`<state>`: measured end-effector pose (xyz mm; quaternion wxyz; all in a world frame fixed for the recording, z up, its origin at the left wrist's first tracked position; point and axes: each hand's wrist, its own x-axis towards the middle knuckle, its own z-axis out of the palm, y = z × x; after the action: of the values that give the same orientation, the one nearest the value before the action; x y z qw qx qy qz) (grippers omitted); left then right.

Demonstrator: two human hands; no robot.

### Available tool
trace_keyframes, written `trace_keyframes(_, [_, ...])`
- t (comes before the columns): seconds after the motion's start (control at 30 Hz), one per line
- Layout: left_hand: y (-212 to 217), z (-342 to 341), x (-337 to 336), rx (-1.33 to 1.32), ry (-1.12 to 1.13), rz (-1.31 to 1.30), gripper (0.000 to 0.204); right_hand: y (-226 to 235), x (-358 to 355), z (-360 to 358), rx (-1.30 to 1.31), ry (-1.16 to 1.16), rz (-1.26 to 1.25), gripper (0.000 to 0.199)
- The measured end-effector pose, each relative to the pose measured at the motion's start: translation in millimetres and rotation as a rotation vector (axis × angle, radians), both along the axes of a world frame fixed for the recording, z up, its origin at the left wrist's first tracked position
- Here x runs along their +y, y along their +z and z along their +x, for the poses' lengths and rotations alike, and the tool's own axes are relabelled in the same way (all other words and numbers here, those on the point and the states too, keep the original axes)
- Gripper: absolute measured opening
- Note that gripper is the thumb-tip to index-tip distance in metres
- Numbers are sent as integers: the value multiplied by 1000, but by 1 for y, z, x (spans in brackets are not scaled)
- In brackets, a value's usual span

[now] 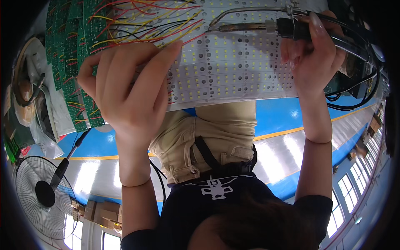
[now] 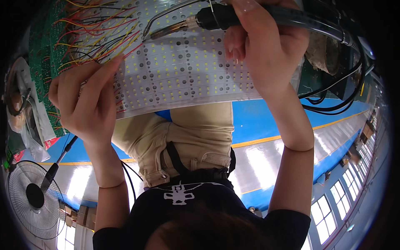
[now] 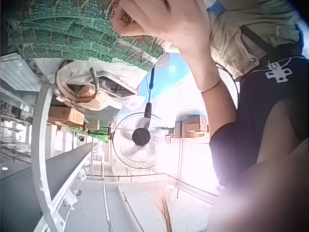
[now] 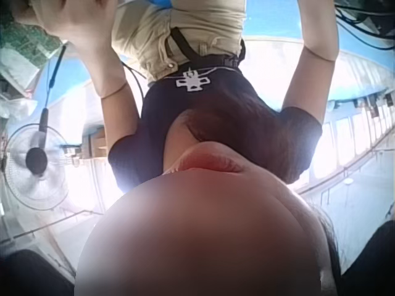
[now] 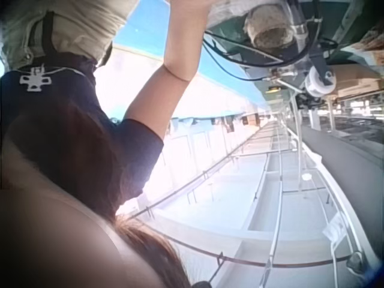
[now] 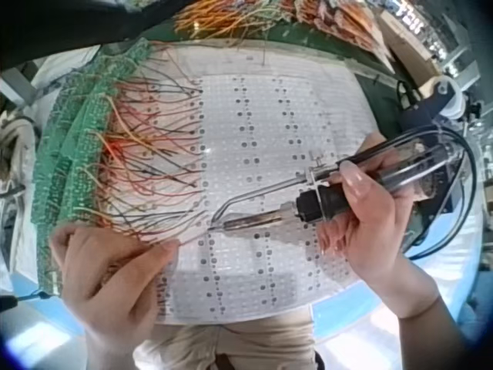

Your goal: The person solders electrical wires onto an LED board using a soldering iron.

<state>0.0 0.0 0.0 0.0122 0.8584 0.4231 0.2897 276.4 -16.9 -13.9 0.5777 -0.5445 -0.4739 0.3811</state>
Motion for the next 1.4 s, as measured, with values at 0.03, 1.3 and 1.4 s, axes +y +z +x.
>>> trace_keyframes(0.03, [0, 0, 0, -4, 7, 6, 31, 6, 2, -9, -51, -92, -37, 29])
trace_keyframes(1.3, [-4, 0, 2, -38, -3, 23, 30, 3, -1, 3, 67, -35, -77, 26])
trace_keyframes(1.4, [-4, 0, 1, -41, 0, 24, 29, 6, 2, -4, -27, -2, 37, 22])
